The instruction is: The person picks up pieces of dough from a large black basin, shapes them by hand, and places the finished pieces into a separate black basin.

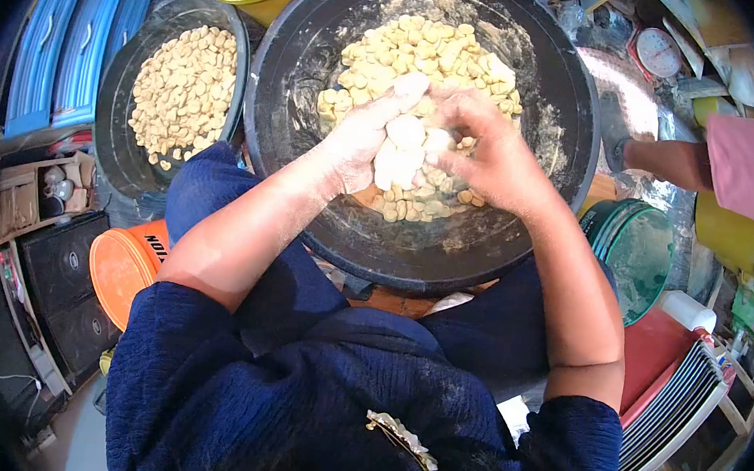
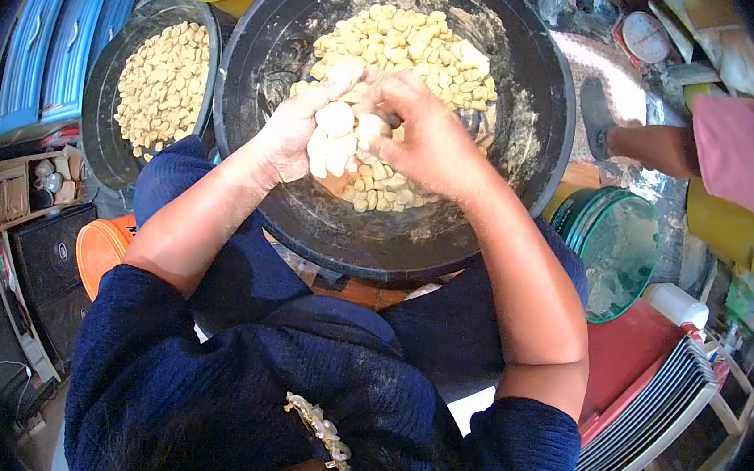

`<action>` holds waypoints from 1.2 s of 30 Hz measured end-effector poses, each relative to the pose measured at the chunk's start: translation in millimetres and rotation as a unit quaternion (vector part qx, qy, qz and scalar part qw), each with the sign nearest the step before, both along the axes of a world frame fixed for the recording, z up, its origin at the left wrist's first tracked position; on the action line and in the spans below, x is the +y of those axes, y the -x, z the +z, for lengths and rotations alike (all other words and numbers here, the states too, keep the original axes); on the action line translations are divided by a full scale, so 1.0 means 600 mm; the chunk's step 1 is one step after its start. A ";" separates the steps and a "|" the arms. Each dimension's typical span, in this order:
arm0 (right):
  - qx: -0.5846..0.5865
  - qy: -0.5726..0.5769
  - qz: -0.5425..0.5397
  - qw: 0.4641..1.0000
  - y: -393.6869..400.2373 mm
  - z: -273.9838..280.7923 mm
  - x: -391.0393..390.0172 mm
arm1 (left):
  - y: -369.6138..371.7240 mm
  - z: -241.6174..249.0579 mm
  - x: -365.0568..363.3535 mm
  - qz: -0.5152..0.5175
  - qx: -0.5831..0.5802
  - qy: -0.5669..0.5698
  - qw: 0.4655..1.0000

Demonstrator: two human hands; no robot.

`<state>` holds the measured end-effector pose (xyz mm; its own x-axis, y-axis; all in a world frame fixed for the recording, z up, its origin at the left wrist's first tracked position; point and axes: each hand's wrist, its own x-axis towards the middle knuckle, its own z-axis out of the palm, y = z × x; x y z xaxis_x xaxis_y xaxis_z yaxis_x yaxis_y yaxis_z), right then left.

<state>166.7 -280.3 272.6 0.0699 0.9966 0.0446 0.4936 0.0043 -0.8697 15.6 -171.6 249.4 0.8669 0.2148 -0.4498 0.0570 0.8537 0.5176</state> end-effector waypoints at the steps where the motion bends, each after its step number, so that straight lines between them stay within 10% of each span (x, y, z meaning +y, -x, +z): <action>1: 0.087 0.086 -0.008 0.992 -0.003 0.000 0.004 | -0.004 0.005 -0.004 0.039 -0.004 0.000 0.999; 9: 0.200 0.165 -0.217 0.941 -0.033 0.021 0.016 | 0.015 -0.006 0.006 -0.139 0.015 -0.163 0.977; 11: 0.162 0.223 -0.185 0.944 -0.040 0.018 0.014 | 0.018 0.004 -0.005 -0.064 0.018 -0.087 0.994; 13: -0.147 -0.113 -0.008 0.983 -0.009 0.011 0.003 | 0.020 0.009 -0.007 -0.051 0.011 -0.047 0.998; 18: 0.006 0.164 0.002 0.986 0.026 0.031 -0.004 | 0.032 -0.004 -0.011 -0.025 0.019 0.036 0.999; 25: -0.002 -0.058 -0.043 0.997 0.045 -0.001 -0.009 | 0.017 -0.015 -0.016 -0.027 0.017 -0.006 0.999; 31: -0.038 0.127 -0.153 0.979 -0.016 -0.003 -0.002 | 0.003 -0.013 -0.027 -0.050 0.020 -0.124 0.991; 33: -0.221 -0.129 -0.067 0.965 -0.009 -0.004 -0.008 | 0.012 -0.022 -0.015 -0.083 -0.029 -0.053 0.995; 34: 0.075 -0.060 -0.014 0.995 0.013 0.019 -0.010 | 0.010 -0.014 -0.017 -0.084 -0.029 -0.053 0.995; 36: -0.016 -0.024 0.004 1.000 0.031 0.007 -0.022 | 0.004 0.007 -0.024 0.025 -0.043 0.020 0.999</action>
<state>148.4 -293.3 277.0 0.0597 0.9937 0.0949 0.5216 0.0500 -0.8517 13.2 -186.2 253.7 0.8913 0.2425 -0.3830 -0.0298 0.8744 0.4842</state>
